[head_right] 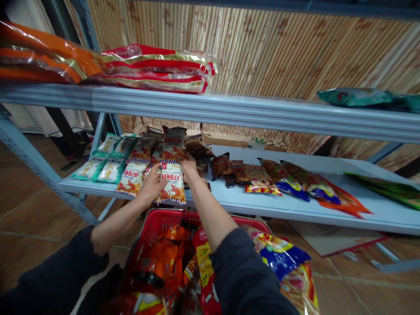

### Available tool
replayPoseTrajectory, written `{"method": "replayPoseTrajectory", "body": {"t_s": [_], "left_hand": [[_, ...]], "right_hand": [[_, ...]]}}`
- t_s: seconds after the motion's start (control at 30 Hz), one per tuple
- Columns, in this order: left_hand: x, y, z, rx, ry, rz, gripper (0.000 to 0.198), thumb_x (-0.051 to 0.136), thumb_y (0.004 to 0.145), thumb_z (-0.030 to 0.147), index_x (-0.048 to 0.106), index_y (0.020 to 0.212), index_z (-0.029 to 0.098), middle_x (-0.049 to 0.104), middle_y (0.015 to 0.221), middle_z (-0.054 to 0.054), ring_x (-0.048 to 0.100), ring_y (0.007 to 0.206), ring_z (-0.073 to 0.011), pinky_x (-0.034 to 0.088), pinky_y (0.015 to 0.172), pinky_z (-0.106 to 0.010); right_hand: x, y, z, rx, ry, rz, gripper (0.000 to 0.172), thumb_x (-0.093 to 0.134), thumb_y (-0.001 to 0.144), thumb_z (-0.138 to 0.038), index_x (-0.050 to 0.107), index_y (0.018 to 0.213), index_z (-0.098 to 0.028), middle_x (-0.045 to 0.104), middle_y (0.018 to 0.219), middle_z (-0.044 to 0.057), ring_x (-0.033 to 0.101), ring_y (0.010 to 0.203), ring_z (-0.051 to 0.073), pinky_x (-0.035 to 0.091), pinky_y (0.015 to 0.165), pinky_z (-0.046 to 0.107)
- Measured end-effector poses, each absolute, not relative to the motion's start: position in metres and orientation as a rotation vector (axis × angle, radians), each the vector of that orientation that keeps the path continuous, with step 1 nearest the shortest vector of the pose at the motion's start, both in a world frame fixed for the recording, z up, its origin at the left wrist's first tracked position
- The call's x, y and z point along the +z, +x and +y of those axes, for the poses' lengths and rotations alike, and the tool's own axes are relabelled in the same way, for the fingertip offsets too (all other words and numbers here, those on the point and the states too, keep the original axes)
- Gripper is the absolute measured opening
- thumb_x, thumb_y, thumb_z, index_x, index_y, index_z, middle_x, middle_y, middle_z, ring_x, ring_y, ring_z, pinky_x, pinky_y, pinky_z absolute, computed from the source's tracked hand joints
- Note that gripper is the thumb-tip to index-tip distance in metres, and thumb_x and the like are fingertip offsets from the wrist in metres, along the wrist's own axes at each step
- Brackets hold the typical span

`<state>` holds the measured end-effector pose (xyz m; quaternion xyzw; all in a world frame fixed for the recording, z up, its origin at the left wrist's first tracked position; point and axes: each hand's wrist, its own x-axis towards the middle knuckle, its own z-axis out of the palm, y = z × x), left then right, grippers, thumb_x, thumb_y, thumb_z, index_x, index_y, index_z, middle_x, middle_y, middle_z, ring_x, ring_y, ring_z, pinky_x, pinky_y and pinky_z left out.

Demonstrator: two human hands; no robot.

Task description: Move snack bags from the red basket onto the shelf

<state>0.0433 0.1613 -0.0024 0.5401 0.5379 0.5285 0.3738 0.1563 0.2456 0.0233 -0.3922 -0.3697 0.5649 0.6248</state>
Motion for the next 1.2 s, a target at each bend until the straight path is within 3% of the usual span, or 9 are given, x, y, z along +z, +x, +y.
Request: {"method": "replayPoseTrajectory", "body": {"t_s": [0.13, 0.37, 0.53, 0.67, 0.83, 1.2], "left_hand": [[-0.007, 0.044, 0.156, 1.343, 1.663, 1.530, 0.064, 0.056, 0.074, 0.014, 0.034, 0.135, 0.020, 0.061, 0.116, -0.009, 0.057, 0.106, -0.0217, 0.044, 0.094, -0.039], [-0.016, 0.052, 0.142, 1.260, 2.018, 1.724, 0.060, 0.049, 0.078, 0.012, 0.033, 0.135, 0.008, 0.037, 0.138, -0.020, 0.033, 0.131, -0.0278, 0.033, 0.106, -0.045], [-0.029, 0.054, 0.138, 1.236, 2.304, 1.690, 0.048, 0.042, 0.079, 0.007, 0.043, 0.127, 0.011, 0.019, 0.148, -0.016, 0.017, 0.137, -0.0286, 0.029, 0.109, -0.046], [-0.030, 0.058, 0.134, 1.139, 2.548, 1.729, 0.042, 0.040, 0.080, 0.006, 0.047, 0.121, 0.009, 0.019, 0.149, -0.018, 0.003, 0.139, -0.0302, 0.026, 0.109, -0.051], [-0.028, 0.062, 0.131, 1.016, 2.675, 1.734, 0.042, 0.041, 0.083, 0.012, 0.044, 0.123, 0.001, 0.025, 0.145, -0.024, 0.003, 0.138, -0.0304, 0.027, 0.109, -0.050], [-0.026, 0.063, 0.133, 0.997, 2.681, 1.731, 0.041, 0.047, 0.082, 0.021, 0.048, 0.122, 0.010, 0.028, 0.146, -0.018, 0.006, 0.139, -0.0301, 0.026, 0.107, -0.051]], "right_hand": [[0.016, 0.155, 0.256, 1.286, -0.868, -0.905, 0.043, 0.068, 0.063, -0.021, 0.059, 0.105, -0.018, 0.071, 0.078, 0.003, 0.066, 0.069, 0.018, 0.053, 0.067, 0.032], [-0.006, 0.153, 0.264, 1.177, -0.962, -1.045, 0.046, 0.062, 0.066, -0.020, 0.057, 0.112, -0.016, 0.070, 0.094, 0.007, 0.066, 0.075, 0.018, 0.052, 0.070, 0.032], [-0.023, 0.153, 0.264, 0.982, -1.063, -1.124, 0.052, 0.056, 0.070, -0.019, 0.051, 0.121, -0.019, 0.068, 0.104, 0.007, 0.065, 0.084, 0.018, 0.051, 0.073, 0.030], [-0.029, 0.155, 0.264, 0.765, -1.223, -1.264, 0.051, 0.054, 0.072, -0.020, 0.049, 0.123, -0.023, 0.067, 0.106, 0.005, 0.062, 0.094, 0.018, 0.049, 0.081, 0.031], [-0.030, 0.157, 0.263, 0.631, -1.332, -1.356, 0.050, 0.053, 0.076, -0.023, 0.046, 0.125, -0.024, 0.064, 0.112, 0.004, 0.059, 0.101, 0.018, 0.045, 0.089, 0.032], [-0.030, 0.154, 0.265, 0.678, -1.421, -1.514, 0.037, 0.043, 0.083, -0.029, 0.051, 0.119, -0.022, 0.069, 0.094, 0.003, 0.063, 0.082, 0.015, 0.049, 0.075, 0.029]]}}
